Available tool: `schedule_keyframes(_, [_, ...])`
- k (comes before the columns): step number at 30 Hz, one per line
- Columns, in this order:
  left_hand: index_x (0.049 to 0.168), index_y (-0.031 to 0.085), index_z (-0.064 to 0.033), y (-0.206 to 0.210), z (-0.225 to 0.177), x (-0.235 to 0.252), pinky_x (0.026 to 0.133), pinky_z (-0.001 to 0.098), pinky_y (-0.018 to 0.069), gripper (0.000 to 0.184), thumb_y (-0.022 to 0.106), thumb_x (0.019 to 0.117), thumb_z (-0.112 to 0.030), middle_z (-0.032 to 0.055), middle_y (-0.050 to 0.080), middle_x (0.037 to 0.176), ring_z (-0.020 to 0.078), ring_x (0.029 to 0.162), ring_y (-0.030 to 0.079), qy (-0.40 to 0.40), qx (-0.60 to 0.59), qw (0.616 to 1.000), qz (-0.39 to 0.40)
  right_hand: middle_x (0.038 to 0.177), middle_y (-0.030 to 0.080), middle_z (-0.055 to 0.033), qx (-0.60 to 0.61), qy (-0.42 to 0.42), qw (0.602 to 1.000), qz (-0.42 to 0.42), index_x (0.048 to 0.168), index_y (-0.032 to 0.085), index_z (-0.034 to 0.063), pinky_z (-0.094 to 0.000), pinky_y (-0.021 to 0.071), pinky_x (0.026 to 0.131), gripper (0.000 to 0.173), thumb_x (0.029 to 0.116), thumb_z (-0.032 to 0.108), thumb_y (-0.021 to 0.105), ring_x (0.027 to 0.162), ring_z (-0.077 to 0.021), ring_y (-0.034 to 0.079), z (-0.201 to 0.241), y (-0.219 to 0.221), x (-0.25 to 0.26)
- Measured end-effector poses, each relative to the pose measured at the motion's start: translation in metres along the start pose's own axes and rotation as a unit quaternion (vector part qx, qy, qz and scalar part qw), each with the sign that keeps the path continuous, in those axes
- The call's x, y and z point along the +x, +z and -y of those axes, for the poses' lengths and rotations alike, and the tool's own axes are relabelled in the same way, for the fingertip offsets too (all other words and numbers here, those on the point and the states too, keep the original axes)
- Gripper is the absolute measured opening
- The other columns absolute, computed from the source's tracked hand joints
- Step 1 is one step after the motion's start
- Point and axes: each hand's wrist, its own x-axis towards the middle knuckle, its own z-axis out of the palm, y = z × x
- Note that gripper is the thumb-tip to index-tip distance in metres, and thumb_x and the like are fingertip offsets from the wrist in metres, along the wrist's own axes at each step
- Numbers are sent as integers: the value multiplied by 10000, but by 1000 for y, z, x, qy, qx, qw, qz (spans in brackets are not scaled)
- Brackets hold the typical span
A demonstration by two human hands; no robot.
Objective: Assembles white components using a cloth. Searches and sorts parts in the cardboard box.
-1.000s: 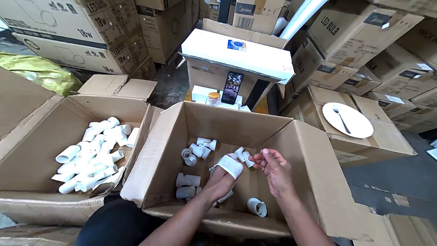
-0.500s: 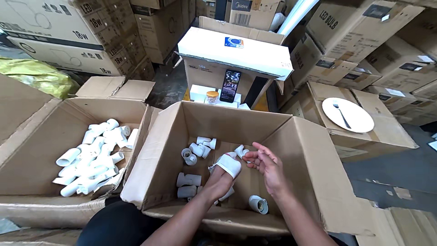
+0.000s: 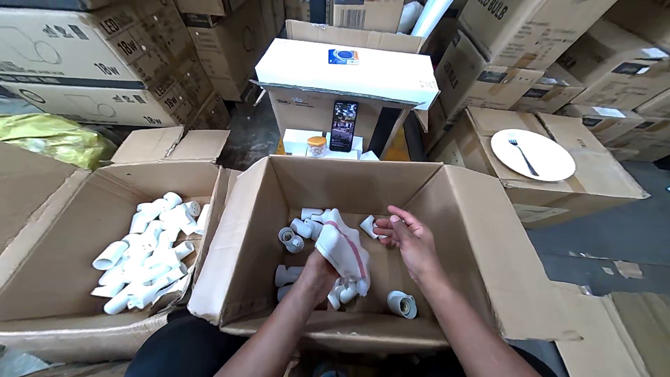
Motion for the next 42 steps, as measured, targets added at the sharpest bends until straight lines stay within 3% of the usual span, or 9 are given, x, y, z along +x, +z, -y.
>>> schedule_keyframes(5, [1069, 784, -221, -10, -39, -24, 872, 406, 614, 522, 837, 690, -576, 27, 774, 1045, 162, 1004, 733, 186, -136, 969, 85, 1035, 755, -158, 21, -22, 999, -14, 1366, 567, -50, -349, 648, 732, 333, 1082, 101, 480, 876, -245, 762, 10, -11, 4])
schedule_keyframes(11, [1031, 642, -149, 1, -20, 1, 671, 461, 620, 783, 49, 1020, -661, 96, 741, 880, 241, 812, 734, -14, -212, 962, -168, 1021, 756, -153, 23, -27, 999, -19, 1304, 608, -54, -354, 639, 756, 298, 1076, 101, 495, 882, -243, 756, 8, -9, 8])
schedule_keyframes(14, [984, 677, -149, -5, -6, 0, 681, 410, 632, 703, 107, 1065, -551, 90, 757, 857, 213, 787, 747, -51, -176, 975, -122, 1028, 761, -117, -41, -55, 998, -2, 1269, 637, -48, -319, 635, 776, 288, 1060, 115, 524, 901, -191, 752, 6, -7, 5])
schedule_keyframes(18, [982, 728, -135, -19, 10, -9, 762, 327, 631, 120, 624, 927, -161, 65, 773, 890, 148, 821, 751, -45, -118, 992, -4, 1147, 725, -84, -198, -84, 974, 71, 1399, 582, -3, -275, 582, 852, 436, 1031, 231, 573, 963, -100, 700, -6, -10, 7])
schedule_keyframes(25, [1005, 748, -135, -31, 5, -1, 800, 304, 622, 237, 824, 796, -219, 45, 774, 919, 113, 858, 743, 59, -60, 996, 30, 1384, 608, -179, -506, 14, 843, 182, 1602, 344, 99, -548, 500, 1030, 651, 1047, 374, 547, 1175, -329, 648, -21, -15, 21])
schedule_keyframes(30, [1254, 549, 66, -33, -38, -20, 887, 165, 506, 413, 683, 880, -48, 16, 661, 1044, -38, 976, 600, 106, 263, 955, -80, 1405, 574, -225, -568, 77, 780, 253, 1627, 251, 91, -604, 469, 1047, 754, 1024, 402, 578, 1239, -388, 607, -32, -13, 19])
schedule_keyframes(33, [1166, 585, -25, -35, -15, -6, 821, 226, 570, 268, 582, 898, -28, -20, 704, 957, 12, 904, 667, 143, 64, 980, -124, 1451, 552, -219, -569, 90, 774, 263, 1631, 250, 102, -615, 440, 1084, 758, 1024, 418, 577, 1309, -391, 567, -42, -11, 21])
schedule_keyframes(36, [1132, 584, -118, -21, -14, 18, 740, 403, 607, 493, 182, 1111, -404, 75, 715, 917, 193, 844, 707, 35, -173, 968, -177, 1447, 560, -215, -564, 93, 778, 262, 1620, 289, 103, -600, 437, 1098, 731, 1023, 400, 590, 1309, -382, 569, -51, -12, 25])
schedule_keyframes(42, [1243, 561, -73, -25, -4, 27, 820, 327, 581, 274, 366, 1068, -153, 49, 678, 1008, 123, 925, 666, 96, -22, 980, -172, 1435, 557, -213, -516, 103, 809, 261, 1612, 301, 82, -551, 466, 1076, 689, 1035, 331, 584, 1258, -358, 595, -65, -14, 28])
